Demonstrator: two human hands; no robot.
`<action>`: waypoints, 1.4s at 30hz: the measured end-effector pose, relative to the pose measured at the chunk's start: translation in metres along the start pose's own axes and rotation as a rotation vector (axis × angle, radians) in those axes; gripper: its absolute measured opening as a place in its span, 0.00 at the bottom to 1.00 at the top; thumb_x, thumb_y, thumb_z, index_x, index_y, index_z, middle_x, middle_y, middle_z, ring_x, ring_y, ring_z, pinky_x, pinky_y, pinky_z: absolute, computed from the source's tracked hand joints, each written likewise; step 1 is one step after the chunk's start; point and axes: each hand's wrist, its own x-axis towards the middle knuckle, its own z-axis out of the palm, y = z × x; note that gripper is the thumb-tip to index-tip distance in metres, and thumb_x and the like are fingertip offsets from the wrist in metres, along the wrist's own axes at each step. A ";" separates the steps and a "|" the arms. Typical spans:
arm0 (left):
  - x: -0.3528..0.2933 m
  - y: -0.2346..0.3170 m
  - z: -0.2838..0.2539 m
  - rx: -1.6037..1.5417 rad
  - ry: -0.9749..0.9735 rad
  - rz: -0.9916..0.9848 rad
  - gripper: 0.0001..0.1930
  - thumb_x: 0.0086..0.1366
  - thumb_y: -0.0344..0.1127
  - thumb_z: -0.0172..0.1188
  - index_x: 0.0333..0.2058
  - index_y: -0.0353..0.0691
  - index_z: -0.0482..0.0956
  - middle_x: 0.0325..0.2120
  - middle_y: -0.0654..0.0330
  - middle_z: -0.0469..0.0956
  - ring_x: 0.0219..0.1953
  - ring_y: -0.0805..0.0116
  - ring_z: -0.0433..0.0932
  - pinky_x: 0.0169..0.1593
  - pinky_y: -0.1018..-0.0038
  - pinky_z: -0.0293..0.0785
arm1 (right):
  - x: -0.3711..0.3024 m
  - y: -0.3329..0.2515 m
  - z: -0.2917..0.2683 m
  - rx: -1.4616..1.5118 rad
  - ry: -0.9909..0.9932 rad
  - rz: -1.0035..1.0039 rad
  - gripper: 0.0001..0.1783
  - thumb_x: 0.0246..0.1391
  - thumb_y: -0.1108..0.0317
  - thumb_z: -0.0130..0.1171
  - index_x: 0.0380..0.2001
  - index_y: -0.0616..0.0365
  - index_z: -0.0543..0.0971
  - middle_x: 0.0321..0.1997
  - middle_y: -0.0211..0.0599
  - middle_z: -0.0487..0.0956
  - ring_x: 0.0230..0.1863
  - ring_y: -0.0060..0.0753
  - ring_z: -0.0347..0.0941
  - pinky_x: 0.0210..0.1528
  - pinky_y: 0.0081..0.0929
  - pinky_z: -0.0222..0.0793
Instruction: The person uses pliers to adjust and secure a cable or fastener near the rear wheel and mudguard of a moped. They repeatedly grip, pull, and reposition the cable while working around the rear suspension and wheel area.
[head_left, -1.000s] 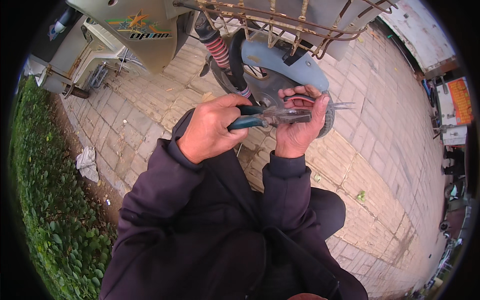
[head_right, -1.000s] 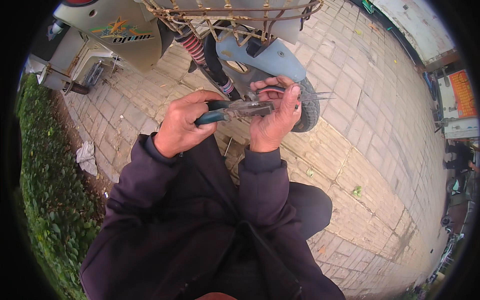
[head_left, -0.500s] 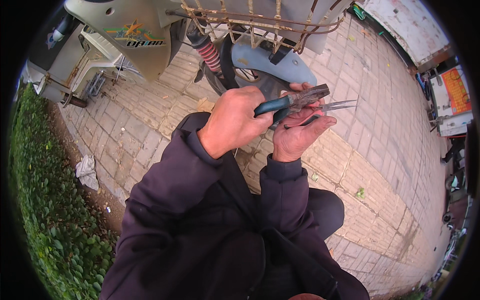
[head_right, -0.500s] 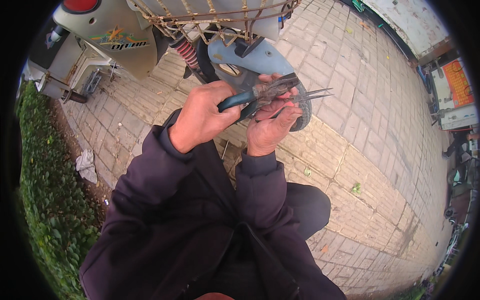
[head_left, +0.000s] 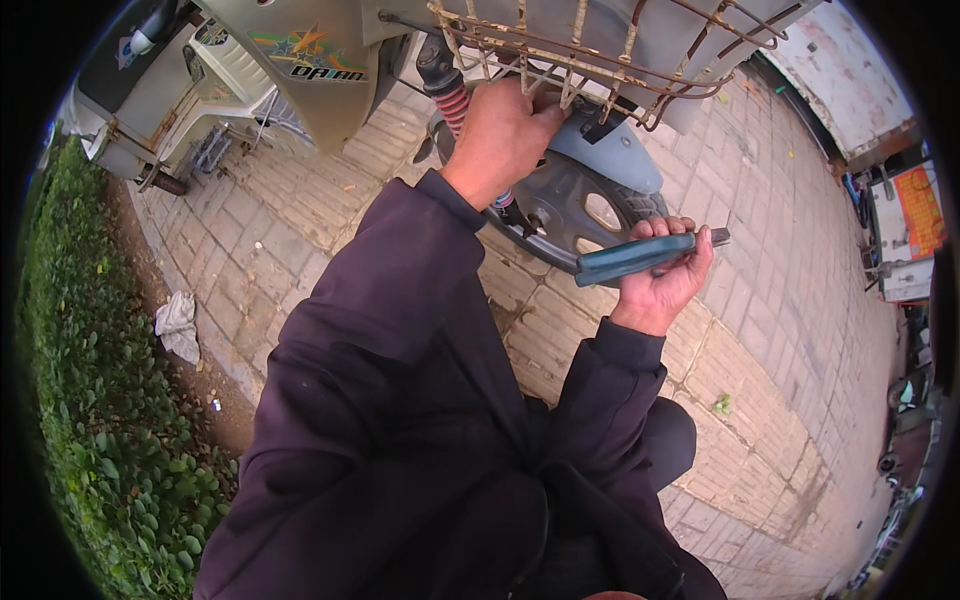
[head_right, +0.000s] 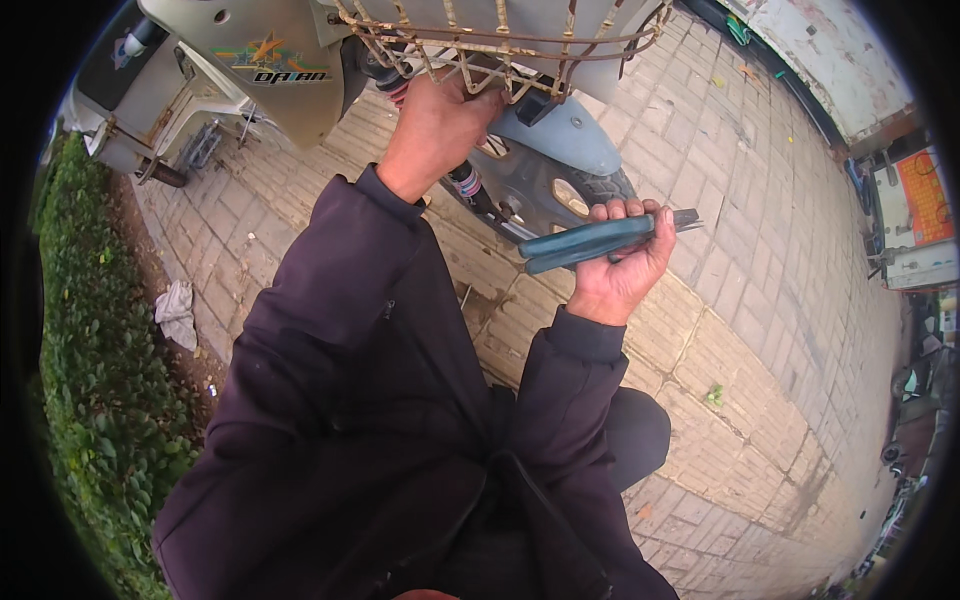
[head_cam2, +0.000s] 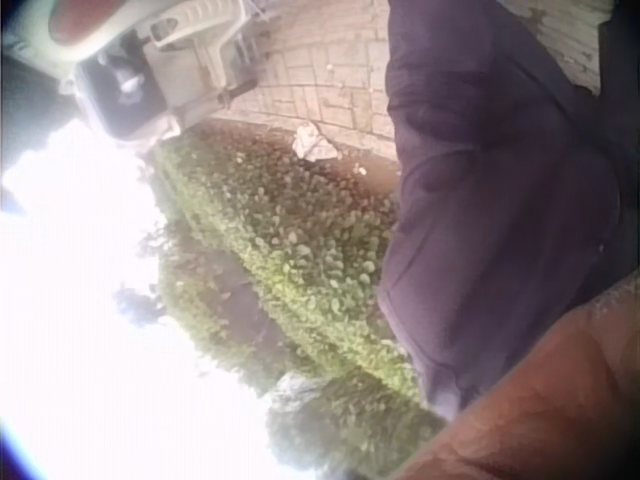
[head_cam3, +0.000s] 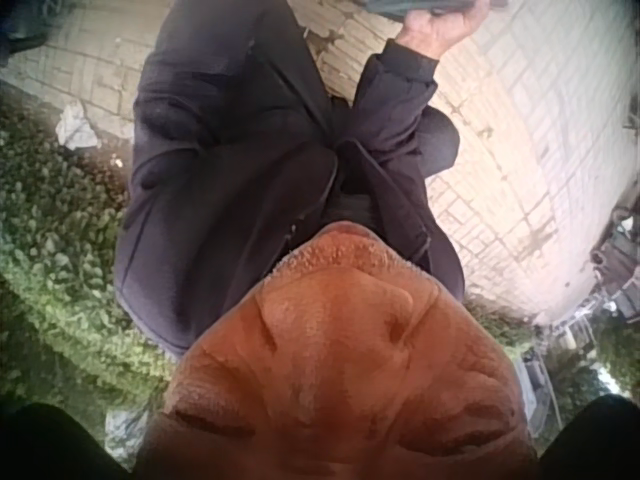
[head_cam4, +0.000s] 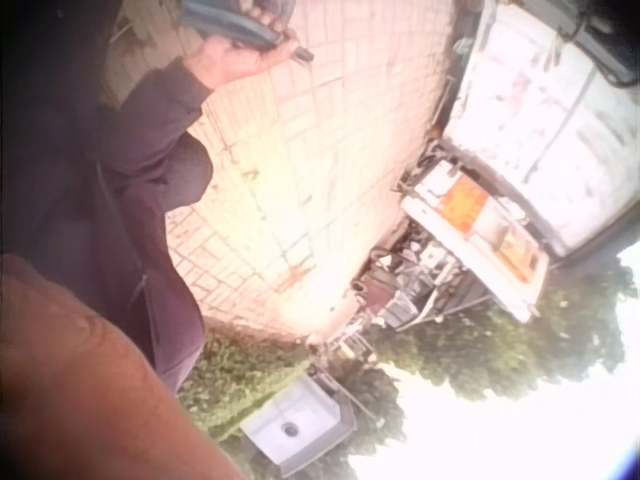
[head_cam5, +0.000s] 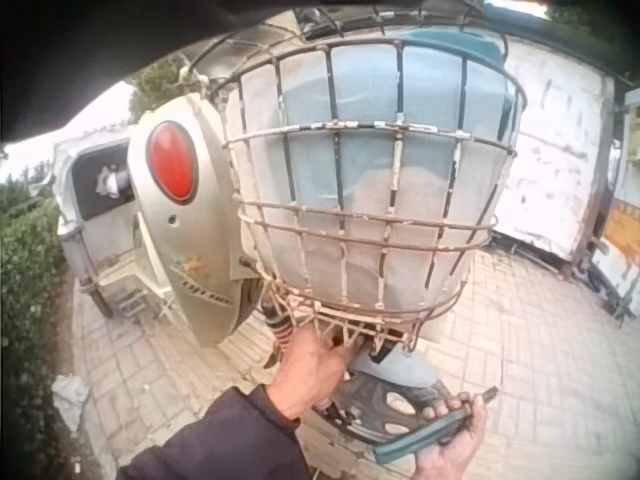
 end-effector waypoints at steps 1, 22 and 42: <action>0.004 -0.006 0.004 0.094 0.018 0.054 0.10 0.65 0.30 0.66 0.40 0.28 0.85 0.21 0.59 0.80 0.19 0.72 0.78 0.25 0.73 0.75 | 0.000 0.002 -0.004 -0.022 -0.032 0.017 0.13 0.62 0.56 0.65 0.36 0.52 0.76 0.29 0.29 0.72 0.32 0.30 0.67 0.39 0.34 0.67; -0.014 0.004 0.006 -0.147 -0.037 0.007 0.10 0.62 0.34 0.68 0.37 0.33 0.84 0.23 0.51 0.83 0.21 0.58 0.79 0.30 0.70 0.74 | -0.002 0.025 0.011 -0.280 0.141 0.000 0.20 0.62 0.62 0.64 0.50 0.67 0.78 0.35 0.45 0.83 0.28 0.34 0.78 0.30 0.35 0.80; -0.017 0.042 0.012 0.283 -0.048 0.240 0.09 0.62 0.30 0.70 0.33 0.31 0.80 0.21 0.54 0.84 0.22 0.67 0.83 0.29 0.72 0.76 | -0.001 0.023 0.024 -0.318 0.090 -0.051 0.15 0.57 0.70 0.68 0.43 0.67 0.78 0.33 0.43 0.83 0.34 0.30 0.79 0.37 0.27 0.76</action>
